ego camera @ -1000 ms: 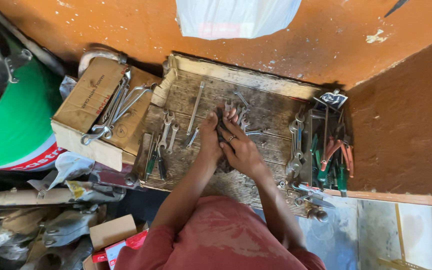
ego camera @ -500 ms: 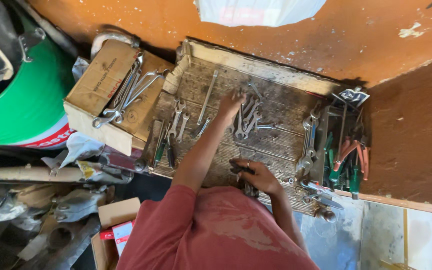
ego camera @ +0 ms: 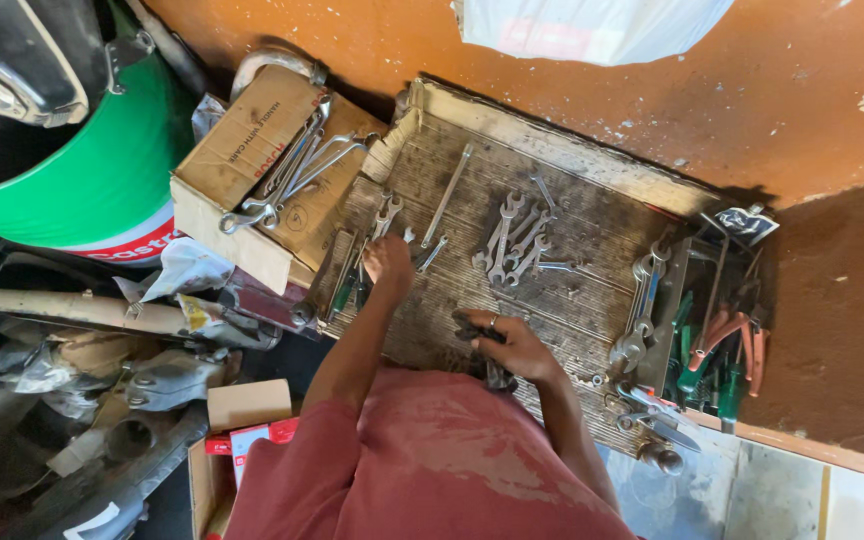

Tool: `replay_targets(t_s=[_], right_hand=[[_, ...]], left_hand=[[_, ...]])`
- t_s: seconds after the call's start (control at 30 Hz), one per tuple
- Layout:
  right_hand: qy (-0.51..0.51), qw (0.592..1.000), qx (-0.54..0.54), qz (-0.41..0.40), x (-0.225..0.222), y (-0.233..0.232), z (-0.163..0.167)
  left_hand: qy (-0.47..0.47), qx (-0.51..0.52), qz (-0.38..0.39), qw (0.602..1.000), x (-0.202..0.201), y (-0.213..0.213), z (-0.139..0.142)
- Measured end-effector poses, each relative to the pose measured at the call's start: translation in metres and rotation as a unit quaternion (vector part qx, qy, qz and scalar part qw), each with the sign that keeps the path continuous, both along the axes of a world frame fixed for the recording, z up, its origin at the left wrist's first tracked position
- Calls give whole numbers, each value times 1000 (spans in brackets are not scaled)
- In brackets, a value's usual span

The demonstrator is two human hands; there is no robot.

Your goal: The person wipes multiple wrenches and other metal tools on a wooden workbench using a cloth. They pick up each tool, wipe it, and place it back on the bench, repeating the process for several items.

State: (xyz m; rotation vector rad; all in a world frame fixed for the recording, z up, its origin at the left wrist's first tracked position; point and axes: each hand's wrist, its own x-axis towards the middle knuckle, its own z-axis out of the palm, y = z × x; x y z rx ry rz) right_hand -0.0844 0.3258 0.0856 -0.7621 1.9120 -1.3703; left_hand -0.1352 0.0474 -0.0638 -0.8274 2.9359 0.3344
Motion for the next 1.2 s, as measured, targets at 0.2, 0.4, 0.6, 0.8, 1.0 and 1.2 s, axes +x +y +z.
replay_targets(t_s=[0.2, 0.4, 0.6, 0.8, 1.0, 1.2], right_hand=[[-77, 986, -35, -145, -18, -22, 18], [-12, 910, -273, -311, -35, -65, 83], [447, 841, -104, -287, -47, -103, 122], [293, 839, -216, -405, -104, -86, 125], [221, 792, -347, -451, -144, -58, 143], [323, 813, -335, -351, -103, -74, 171]], left_hand=[[105, 94, -43, 989, -7, -6, 23], [357, 790, -16, 498, -8, 36, 133], [341, 768, -169, 514, 32, 80, 211], [337, 612, -280, 659, 90, 83, 247], [291, 862, -137, 392, 94, 90, 253], [365, 909, -135, 151, 66, 80, 262]])
